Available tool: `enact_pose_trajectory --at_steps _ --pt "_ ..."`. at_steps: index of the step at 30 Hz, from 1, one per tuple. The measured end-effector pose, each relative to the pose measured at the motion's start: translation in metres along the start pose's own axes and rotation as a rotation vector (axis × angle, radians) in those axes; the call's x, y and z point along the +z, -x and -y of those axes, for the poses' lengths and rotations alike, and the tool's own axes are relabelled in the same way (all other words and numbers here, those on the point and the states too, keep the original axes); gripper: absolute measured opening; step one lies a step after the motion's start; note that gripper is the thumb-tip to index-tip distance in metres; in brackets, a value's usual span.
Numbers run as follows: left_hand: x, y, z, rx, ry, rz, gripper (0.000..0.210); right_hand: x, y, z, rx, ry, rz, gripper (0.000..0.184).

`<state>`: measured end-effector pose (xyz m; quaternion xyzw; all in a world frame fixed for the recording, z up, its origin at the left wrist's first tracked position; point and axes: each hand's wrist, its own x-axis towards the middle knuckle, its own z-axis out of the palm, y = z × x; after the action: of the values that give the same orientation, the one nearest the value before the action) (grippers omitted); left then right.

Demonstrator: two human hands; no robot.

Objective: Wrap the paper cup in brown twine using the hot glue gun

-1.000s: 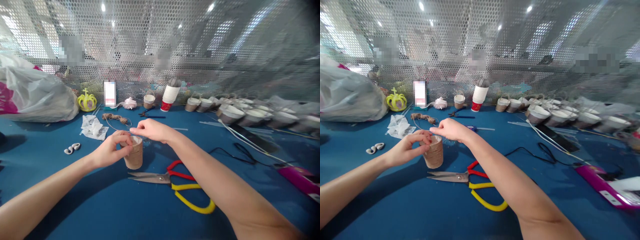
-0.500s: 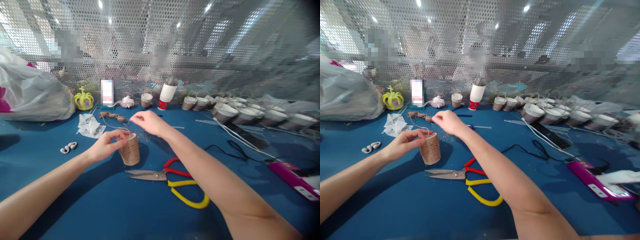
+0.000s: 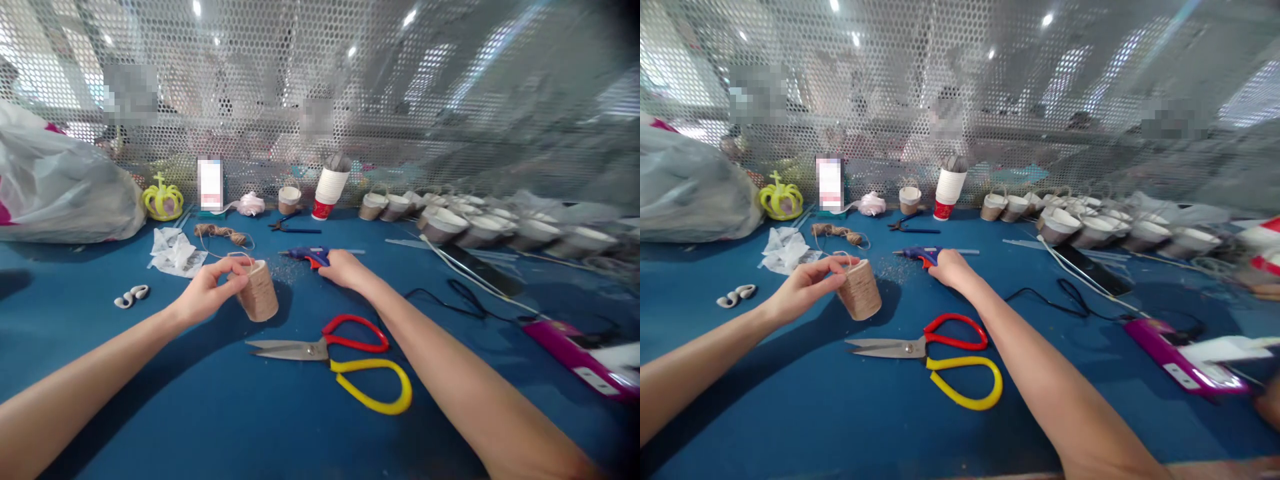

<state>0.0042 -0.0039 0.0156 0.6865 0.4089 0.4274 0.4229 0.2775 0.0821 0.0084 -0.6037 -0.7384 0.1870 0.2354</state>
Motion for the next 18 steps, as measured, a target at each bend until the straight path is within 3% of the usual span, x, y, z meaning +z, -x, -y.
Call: enact_pose_trajectory --at_steps 3,6,10,15,18 --pt "0.000 0.000 -0.001 0.010 -0.032 0.015 0.026 -0.004 0.005 0.008 0.110 -0.099 -0.052 0.023" --pt "-0.001 0.000 -0.002 0.031 -0.069 0.021 0.024 -0.016 0.023 0.026 0.102 -0.270 -0.086 0.026" --pt "-0.002 0.000 0.000 0.057 -0.111 0.030 0.020 -0.029 0.060 0.055 0.061 -0.480 0.059 0.018" --pt "0.000 0.002 0.001 0.105 -0.149 0.031 0.017 -0.026 0.099 0.081 -0.035 -0.455 0.130 0.023" --pt "0.002 0.003 0.001 0.134 -0.166 0.005 0.017 -0.019 0.110 0.087 -0.085 -0.302 0.069 0.019"
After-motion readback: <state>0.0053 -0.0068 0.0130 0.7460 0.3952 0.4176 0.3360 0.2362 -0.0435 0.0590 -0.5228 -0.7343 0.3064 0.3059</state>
